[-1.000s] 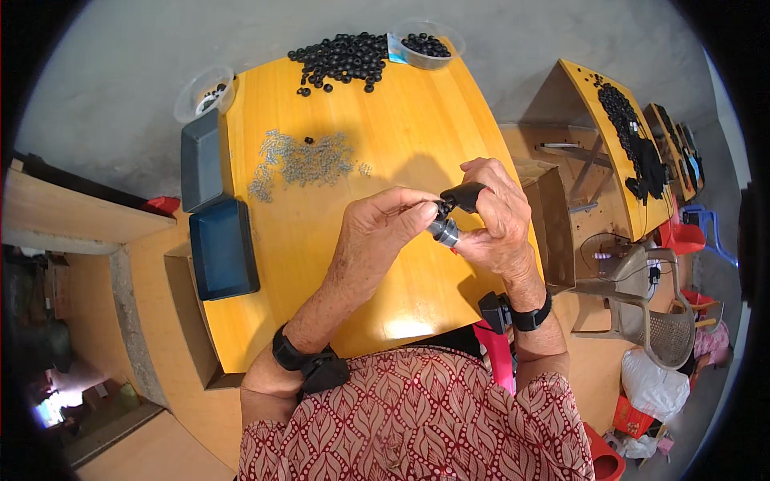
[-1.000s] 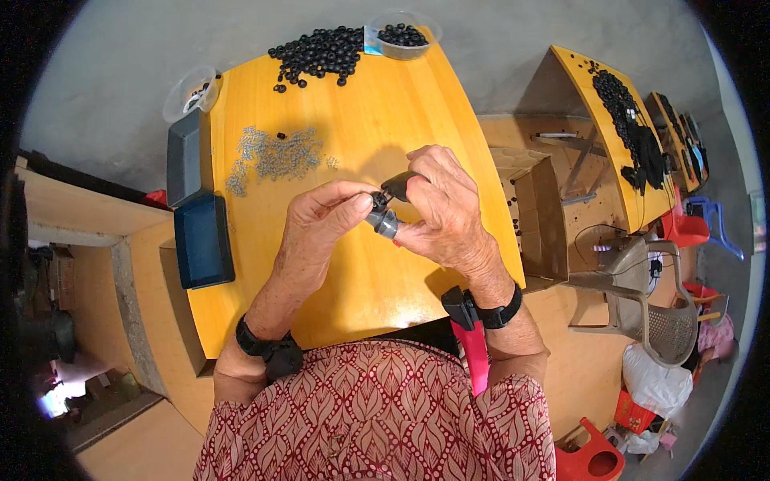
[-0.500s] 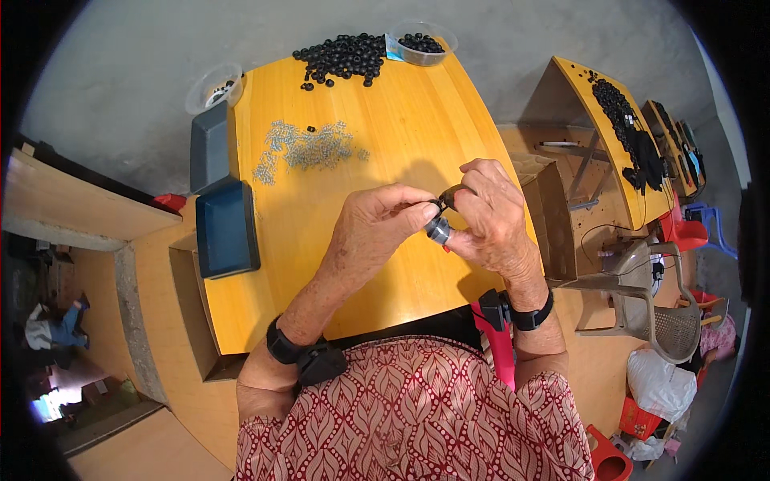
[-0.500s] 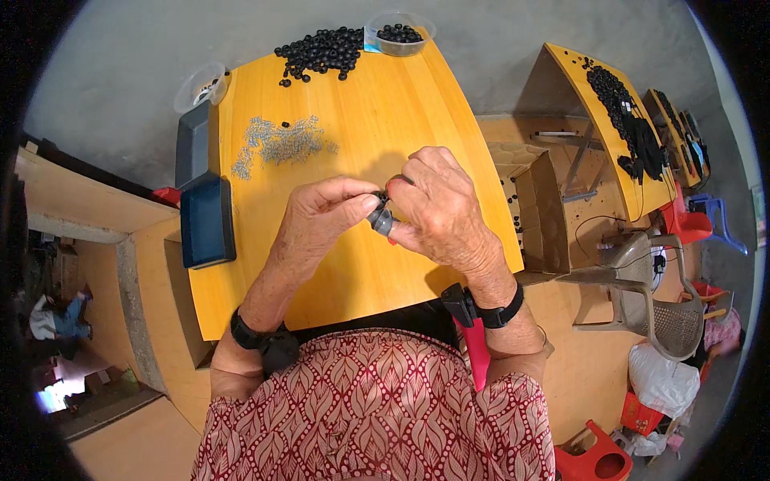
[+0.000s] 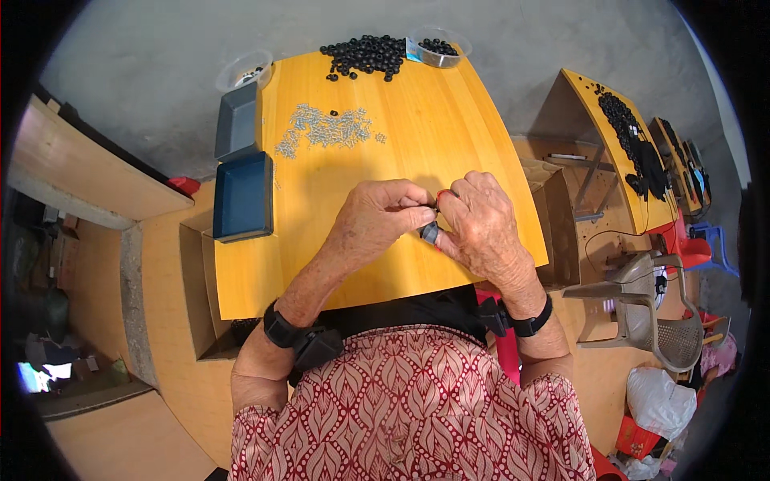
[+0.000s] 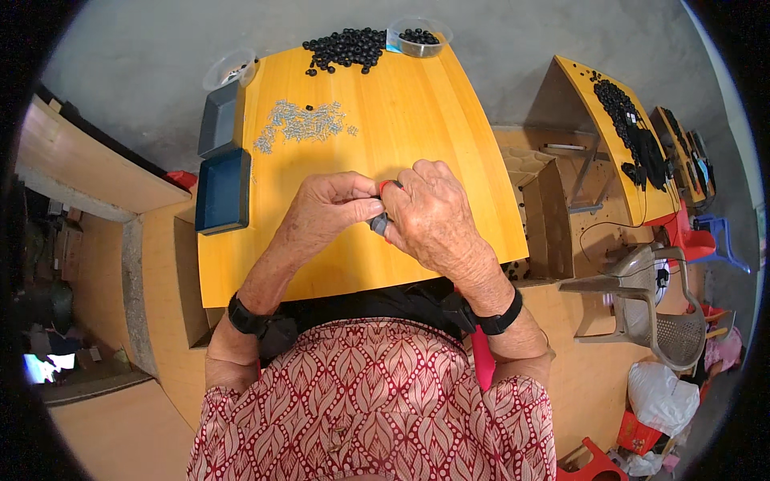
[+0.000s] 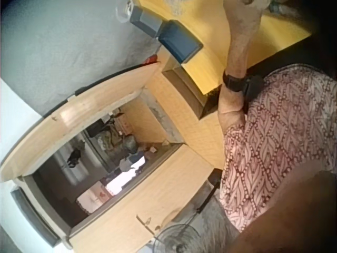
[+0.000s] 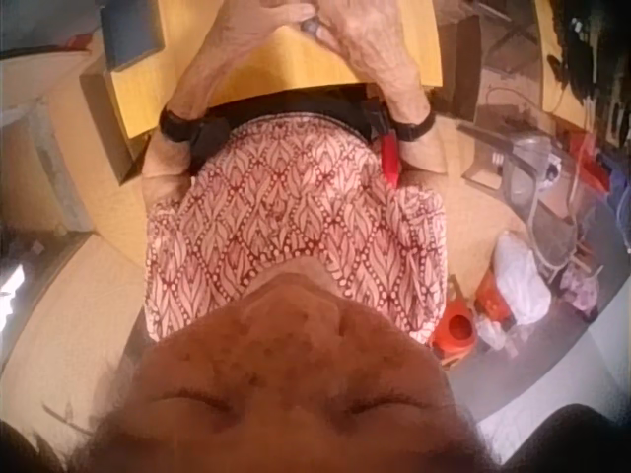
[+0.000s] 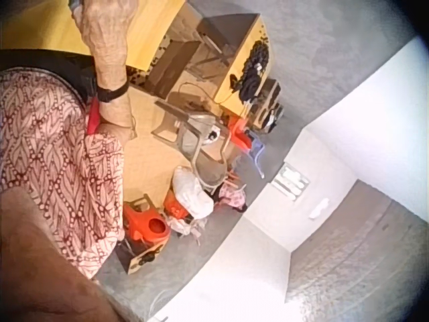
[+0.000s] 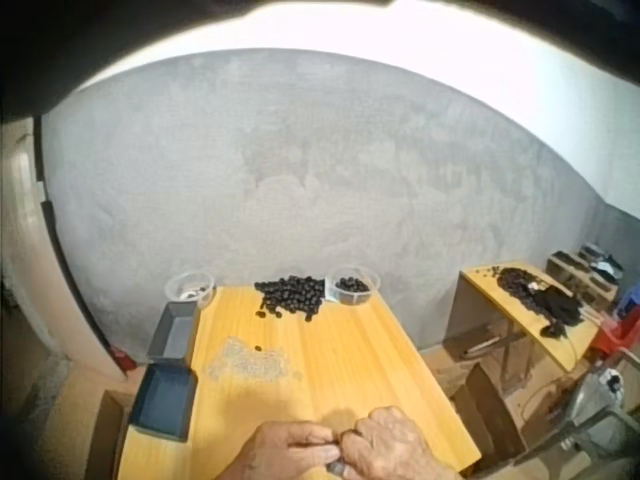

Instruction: The person assembles small plastic and rubber components by hand at a table, taking black plastic rings and silver components from storage containers and small trays.

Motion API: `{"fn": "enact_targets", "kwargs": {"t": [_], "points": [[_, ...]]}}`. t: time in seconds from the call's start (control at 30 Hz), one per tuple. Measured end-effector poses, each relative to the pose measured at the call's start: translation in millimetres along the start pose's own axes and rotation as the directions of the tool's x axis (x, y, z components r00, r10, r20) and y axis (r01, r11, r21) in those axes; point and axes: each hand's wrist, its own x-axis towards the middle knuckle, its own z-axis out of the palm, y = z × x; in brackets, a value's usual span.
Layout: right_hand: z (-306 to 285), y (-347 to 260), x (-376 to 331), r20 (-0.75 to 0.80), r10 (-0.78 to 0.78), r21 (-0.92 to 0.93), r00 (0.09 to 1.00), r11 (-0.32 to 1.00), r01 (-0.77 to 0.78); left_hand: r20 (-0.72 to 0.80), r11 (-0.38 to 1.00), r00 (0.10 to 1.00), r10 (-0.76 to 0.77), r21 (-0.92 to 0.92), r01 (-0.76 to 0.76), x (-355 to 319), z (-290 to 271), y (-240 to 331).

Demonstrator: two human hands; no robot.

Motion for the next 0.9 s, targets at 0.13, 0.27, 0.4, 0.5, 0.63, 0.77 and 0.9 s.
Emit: {"fn": "enact_targets", "kwargs": {"t": [0.13, 0.27, 0.4, 0.5, 0.63, 0.77, 0.9], "points": [[1.6, -2.9, -7.4, -0.037, 0.04, 0.08, 0.999, 0.996, -0.037, -0.007, 0.999, 1.0, -0.026, -0.028, 0.026, -8.8, 1.2, -0.5], [-1.2, 1.1, -7.3, 0.034, 0.158, 0.316, 0.987, 0.935, -0.161, -0.051, 0.976, 0.998, -0.038, -0.216, 0.026, -14.0, -3.5, -9.0], [-3.9, 4.7, -9.5, -0.026, 0.253, 0.582, 0.967, 0.79, -0.192, -0.057, 0.936, 0.997, -0.049, -0.352, 0.026, -15.7, -3.1, -11.3], [-1.2, 4.2, -9.8, 0.018, 0.276, 0.592, 0.961, 0.771, -0.233, -0.057, 0.928, 0.997, -0.056, -0.371, 0.031, -17.0, -2.3, -9.6], [1.4, 5.5, -11.8, 0.029, 0.306, 0.616, 0.951, 0.744, -0.258, -0.061, 0.933, 0.997, -0.044, -0.358, 0.019, -18.1, 2.7, -8.1], [1.0, 3.3, -9.5, -0.001, 0.328, 0.604, 0.945, 0.753, -0.261, -0.061, 0.932, 0.996, -0.065, -0.36, 0.039, -19.5, 4.7, -4.0], [1.7, 8.5, -8.9, -0.015, 0.25, 0.588, 0.968, 0.785, -0.194, -0.061, 0.937, 0.998, -0.036, -0.349, 0.012, -19.3, 3.9, -2.9]]}}
